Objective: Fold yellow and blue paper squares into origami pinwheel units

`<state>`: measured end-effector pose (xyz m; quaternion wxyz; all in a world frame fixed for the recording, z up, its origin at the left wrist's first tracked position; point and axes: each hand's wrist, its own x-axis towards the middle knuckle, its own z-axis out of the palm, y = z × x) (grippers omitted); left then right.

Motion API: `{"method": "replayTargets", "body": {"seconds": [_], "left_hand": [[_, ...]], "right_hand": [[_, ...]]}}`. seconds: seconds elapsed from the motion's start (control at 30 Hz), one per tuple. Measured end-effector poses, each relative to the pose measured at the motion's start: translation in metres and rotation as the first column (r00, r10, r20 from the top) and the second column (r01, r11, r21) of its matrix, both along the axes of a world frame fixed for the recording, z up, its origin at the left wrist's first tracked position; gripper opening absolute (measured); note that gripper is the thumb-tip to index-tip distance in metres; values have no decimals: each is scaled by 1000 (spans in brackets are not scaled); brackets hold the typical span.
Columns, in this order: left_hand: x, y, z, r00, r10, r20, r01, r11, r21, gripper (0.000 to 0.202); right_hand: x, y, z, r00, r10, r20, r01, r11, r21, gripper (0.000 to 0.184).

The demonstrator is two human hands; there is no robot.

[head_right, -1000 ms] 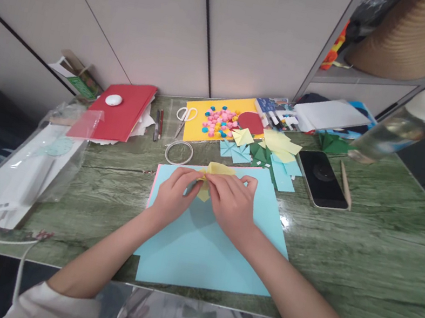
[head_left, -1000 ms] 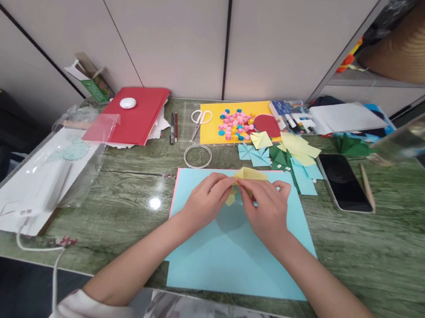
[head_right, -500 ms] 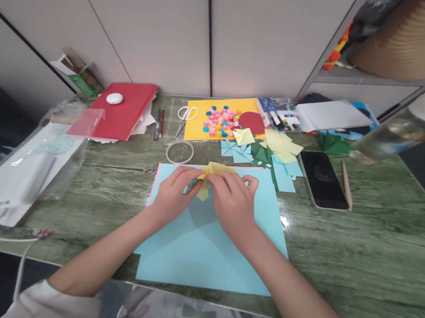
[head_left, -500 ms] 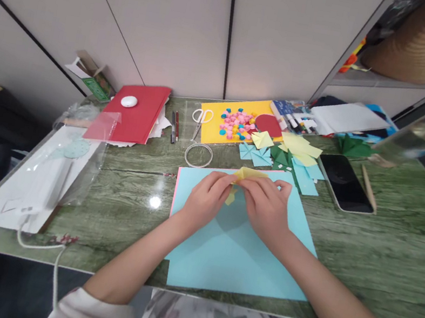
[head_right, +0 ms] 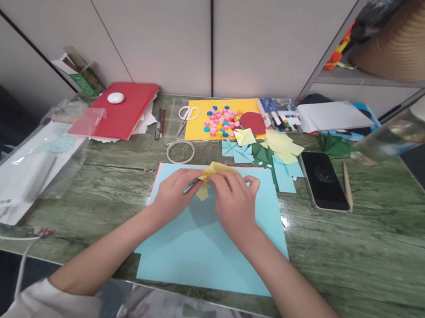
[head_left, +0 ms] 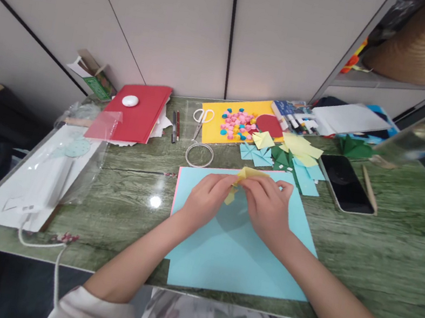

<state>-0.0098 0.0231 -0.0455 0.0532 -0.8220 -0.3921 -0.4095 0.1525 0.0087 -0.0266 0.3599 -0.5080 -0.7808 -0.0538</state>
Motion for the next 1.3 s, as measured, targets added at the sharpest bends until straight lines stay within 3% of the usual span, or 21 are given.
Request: {"method": "replayTargets", "body": {"seconds": [0.13,0.27,0.5,0.67,0.77,1.0,1.13,1.3], "left_hand": [[0,0,-2,1000,0,15,0,1000,-21,30],[1,-1,3,990,55,130,-29,980,-195,22],[2,-2,17,921,121,369,88,860,-503,15],[5,-1,11,818,162,552,250,764,-595,14],[6,1,9,768,200,609,292,736,-611,17],[5,2,9,794,226,564,220,758,-613,16],[4,1,11,834,259,488,121,776,-619,18],[3,-1,13,850,331,409,27,750,-661,20]], "right_hand": [[1,1,0,1000,0,18,1,999,-40,19],[3,3,-2,1000,12,-2,-12,998,-67,19],[4,6,-5,1000,16,-25,-18,996,-85,19],[3,7,-5,999,16,-44,-20,994,-106,17],[4,8,-4,999,12,-47,-19,991,-136,18],[4,8,0,998,23,-55,-32,986,-164,20],[6,8,1,999,26,-46,-33,984,-175,21],[8,8,1,998,42,-47,-50,980,-191,21]]}}
